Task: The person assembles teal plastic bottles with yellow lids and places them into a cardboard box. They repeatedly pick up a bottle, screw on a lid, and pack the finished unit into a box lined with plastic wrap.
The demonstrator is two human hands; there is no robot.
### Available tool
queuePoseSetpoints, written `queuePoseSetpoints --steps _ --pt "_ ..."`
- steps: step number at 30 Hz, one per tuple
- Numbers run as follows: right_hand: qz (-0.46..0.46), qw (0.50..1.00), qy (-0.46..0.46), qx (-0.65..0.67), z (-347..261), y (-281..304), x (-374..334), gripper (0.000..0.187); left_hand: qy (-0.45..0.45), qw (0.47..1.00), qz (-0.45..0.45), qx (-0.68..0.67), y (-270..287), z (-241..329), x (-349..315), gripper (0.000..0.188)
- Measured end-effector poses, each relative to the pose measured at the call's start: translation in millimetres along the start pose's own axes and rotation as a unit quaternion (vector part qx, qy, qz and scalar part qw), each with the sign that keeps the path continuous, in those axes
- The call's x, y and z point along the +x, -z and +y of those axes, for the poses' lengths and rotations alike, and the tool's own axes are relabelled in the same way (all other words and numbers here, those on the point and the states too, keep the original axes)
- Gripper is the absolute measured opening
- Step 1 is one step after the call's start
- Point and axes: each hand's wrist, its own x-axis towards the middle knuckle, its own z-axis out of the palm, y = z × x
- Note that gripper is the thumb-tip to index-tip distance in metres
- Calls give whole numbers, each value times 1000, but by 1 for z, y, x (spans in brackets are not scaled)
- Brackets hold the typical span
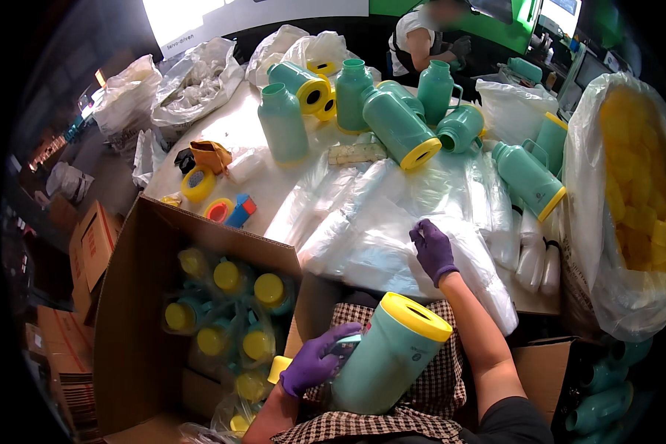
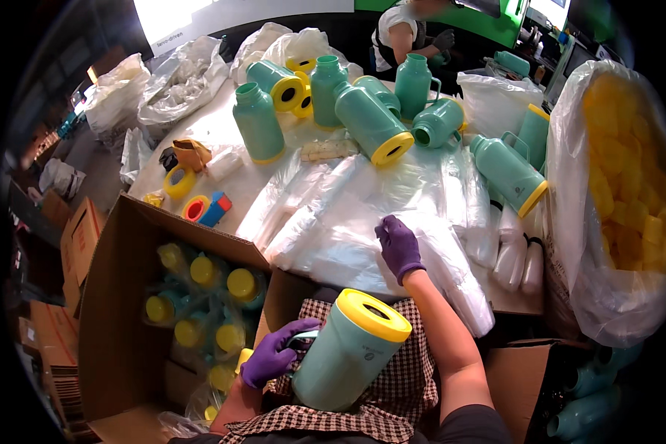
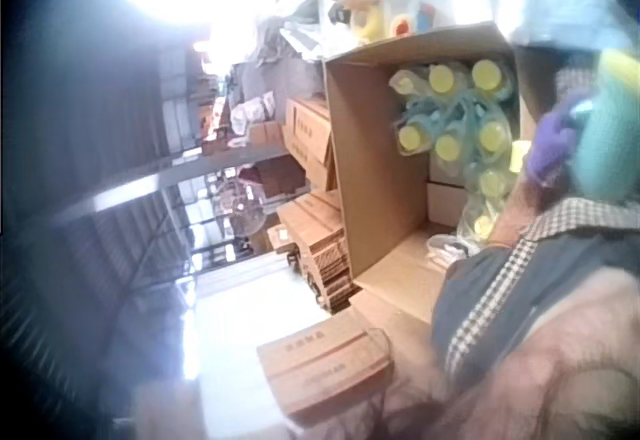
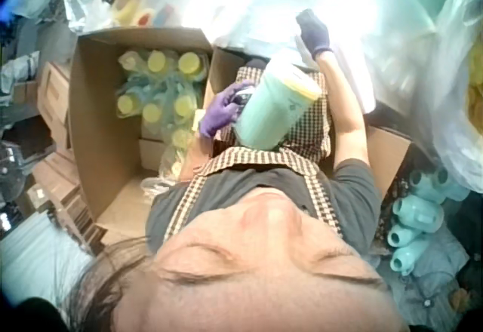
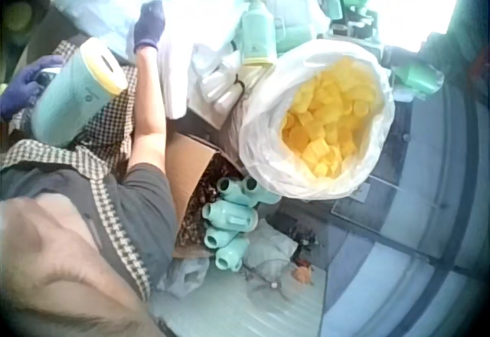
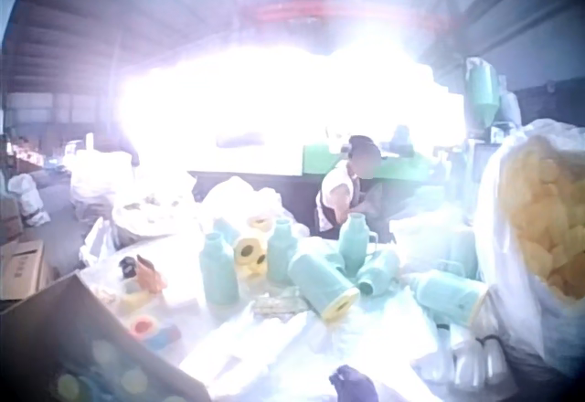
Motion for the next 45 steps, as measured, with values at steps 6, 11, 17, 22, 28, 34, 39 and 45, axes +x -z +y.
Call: queuePoseSetpoints --steps 6,11,17,22,28,34,39,45 --pt "7 893 -167 418 -9 10 -55 14 -58 967 209 -132 -31 -21 27 61" --pt "38 938 -170 300 -15 4 -77 39 -79 946 234 -211 -20 12 -2 68" --pt "37 968 249 -4 -124 8 -118 65 -221 907 323 -158 35 3 -107 57" --pt "-132 936 326 -23 -223 -98 -197 70 -307 805 505 53 94 -52 -178 36" --pt "-98 944 134 286 -215 -55 -179 79 -149 684 567 434 113 -63 -177 49" --pt "128 957 232 115 -218 23 -231 106 -301 773 558 34 -30 3 -48 68" --pt "103 981 74 145 -169 18 -278 96 -244 885 397 -5 -3 -6 -30 72" --pt "-341 921 -71 175 -95 85 -294 67 -175 976 31 126 -18 -6 -27 59"
